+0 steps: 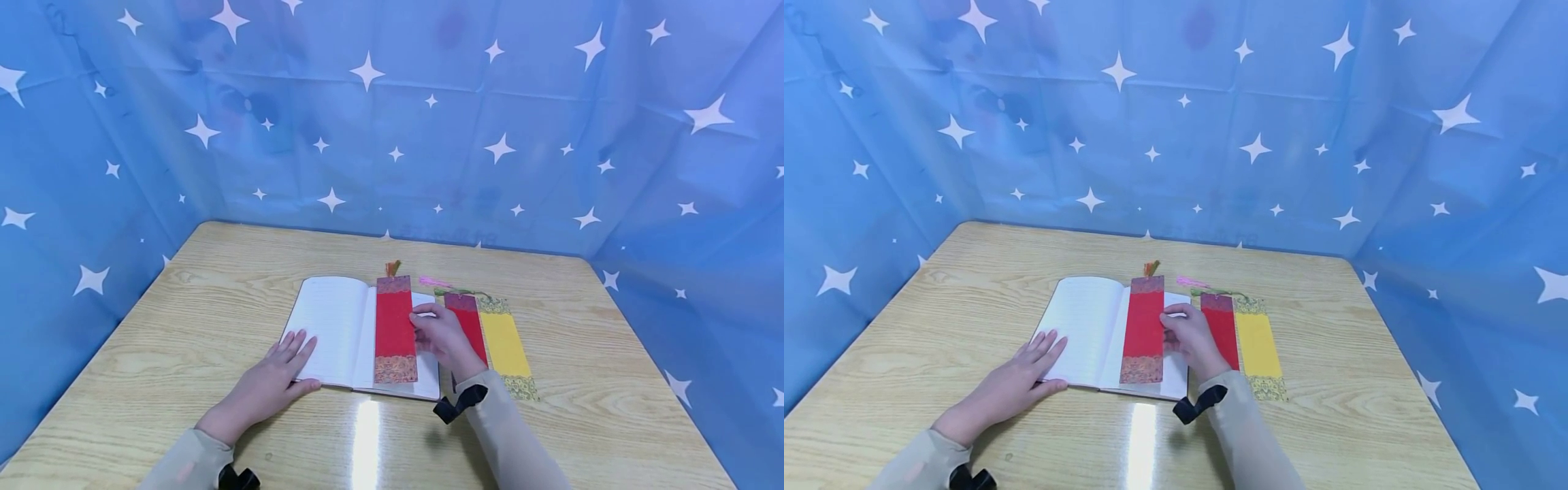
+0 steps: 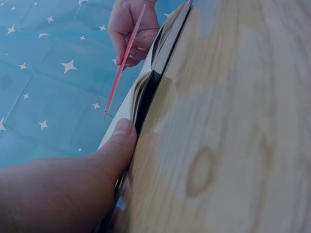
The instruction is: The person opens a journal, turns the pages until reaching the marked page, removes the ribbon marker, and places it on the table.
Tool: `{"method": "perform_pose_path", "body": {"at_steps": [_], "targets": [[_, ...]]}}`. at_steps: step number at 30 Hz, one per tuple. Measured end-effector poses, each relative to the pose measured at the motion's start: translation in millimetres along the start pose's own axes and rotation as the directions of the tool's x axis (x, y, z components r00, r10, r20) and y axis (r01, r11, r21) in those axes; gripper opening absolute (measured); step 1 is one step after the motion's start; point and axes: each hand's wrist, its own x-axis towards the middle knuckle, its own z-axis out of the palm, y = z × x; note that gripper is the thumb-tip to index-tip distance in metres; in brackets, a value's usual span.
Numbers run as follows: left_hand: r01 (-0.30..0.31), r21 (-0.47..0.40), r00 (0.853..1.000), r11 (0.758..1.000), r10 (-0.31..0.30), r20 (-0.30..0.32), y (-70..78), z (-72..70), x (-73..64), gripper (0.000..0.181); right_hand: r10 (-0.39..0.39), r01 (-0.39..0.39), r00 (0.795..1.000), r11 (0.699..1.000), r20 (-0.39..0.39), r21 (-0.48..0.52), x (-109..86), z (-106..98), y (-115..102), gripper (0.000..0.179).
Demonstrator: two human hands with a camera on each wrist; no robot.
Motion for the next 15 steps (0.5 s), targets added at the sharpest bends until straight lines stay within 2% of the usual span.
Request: {"method": "perform_pose_path", "body": {"at_steps": [15], "targets": [[-0.005, -0.004, 1.000, 1.000, 0.005, -0.003, 1.0, -1.3, -0.2, 0.073, -0.032, 0.032, 0.998, 0.999, -0.057, -0.004, 2.0, -32.7, 5.3, 0.028]]}}
